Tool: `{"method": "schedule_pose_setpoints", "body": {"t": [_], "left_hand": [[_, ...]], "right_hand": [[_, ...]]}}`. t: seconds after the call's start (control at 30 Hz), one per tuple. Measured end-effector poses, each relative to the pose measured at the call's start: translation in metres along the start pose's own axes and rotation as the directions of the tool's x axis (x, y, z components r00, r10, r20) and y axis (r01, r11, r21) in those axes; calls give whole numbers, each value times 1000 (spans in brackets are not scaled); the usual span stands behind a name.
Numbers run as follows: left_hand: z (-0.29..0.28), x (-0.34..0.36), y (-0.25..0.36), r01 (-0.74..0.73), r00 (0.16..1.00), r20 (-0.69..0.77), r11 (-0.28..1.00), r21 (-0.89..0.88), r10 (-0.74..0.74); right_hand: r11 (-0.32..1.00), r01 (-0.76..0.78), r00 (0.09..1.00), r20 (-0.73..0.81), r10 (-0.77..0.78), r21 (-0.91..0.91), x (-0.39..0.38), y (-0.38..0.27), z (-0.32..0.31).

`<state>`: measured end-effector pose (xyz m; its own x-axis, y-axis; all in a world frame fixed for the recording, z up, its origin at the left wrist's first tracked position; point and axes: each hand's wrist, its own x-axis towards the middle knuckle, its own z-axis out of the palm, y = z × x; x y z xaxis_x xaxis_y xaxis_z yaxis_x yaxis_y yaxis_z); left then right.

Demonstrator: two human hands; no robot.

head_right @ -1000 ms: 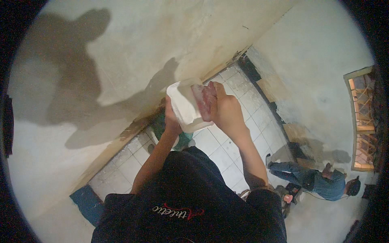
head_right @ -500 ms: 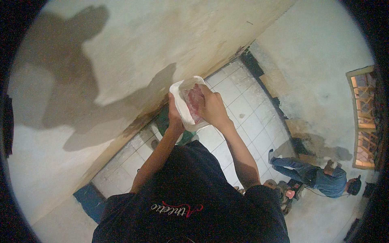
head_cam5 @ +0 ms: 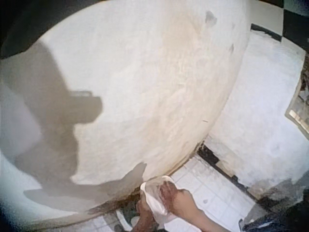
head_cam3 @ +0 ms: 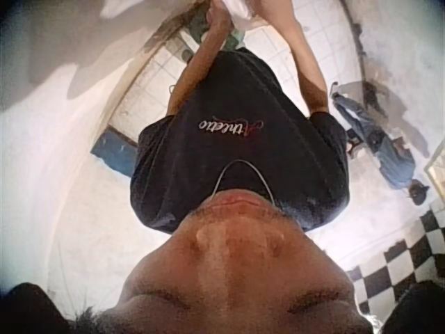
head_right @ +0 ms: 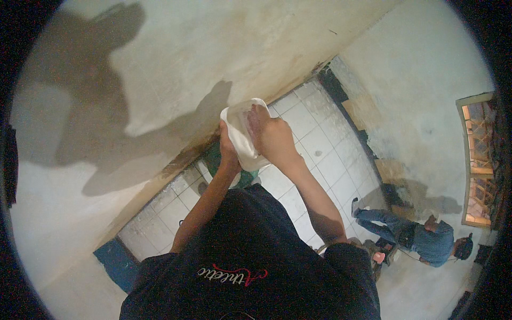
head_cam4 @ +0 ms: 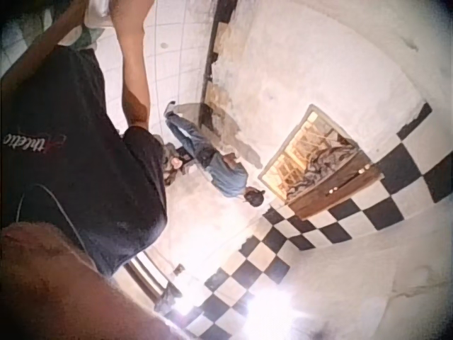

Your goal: The person patches a wall by scraping and applying a material from a white container onto the wall surface using a putty knife.

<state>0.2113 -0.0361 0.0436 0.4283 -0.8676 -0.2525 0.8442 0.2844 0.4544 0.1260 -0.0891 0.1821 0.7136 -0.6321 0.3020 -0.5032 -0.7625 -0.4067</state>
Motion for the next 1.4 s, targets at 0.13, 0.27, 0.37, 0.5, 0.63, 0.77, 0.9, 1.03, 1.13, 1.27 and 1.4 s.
{"method": "schedule_pose_setpoints", "body": {"t": [0.13,0.27,0.37,0.5,0.63,0.77,0.9,1.03,1.13,1.27,1.4], "left_hand": [[-2,-4,7,53,995,-85,998,33,-50],[-4,-1,6,-22,997,-73,997,77,27],[-4,-1,2,-44,996,-71,998,37,46],[-7,-1,-5,-63,991,-115,997,53,68],[2,9,-22,-193,969,-173,978,-82,177],[5,5,-23,-320,937,-152,947,-20,313],[-42,20,-23,-233,972,-19,968,-87,233],[-15,5,-18,-98,995,2,978,-186,100],[-37,11,-31,-248,965,-27,937,247,262],[-42,11,-26,-37,999,-37,999,-22,36],[-14,-2,-23,-105,994,2,989,-100,106]], "right_hand": [[990,98,995,16,-100,104,1,3,5],[1000,6,995,101,-7,10,0,6,18],[997,72,993,97,-71,-9,2,8,-1],[984,22,996,84,-7,-175,18,2,-27],[920,115,990,118,-76,-376,9,8,1],[923,123,992,59,-109,-364,-21,3,40],[963,144,984,-69,-163,-227,-30,-22,42],[967,48,990,-114,-79,-251,-18,-8,30],[961,42,988,-133,-81,-272,-26,-18,45],[973,1,992,-123,-30,-232,-35,-28,45],[969,-97,973,-225,45,-225,-17,-19,29]]}}
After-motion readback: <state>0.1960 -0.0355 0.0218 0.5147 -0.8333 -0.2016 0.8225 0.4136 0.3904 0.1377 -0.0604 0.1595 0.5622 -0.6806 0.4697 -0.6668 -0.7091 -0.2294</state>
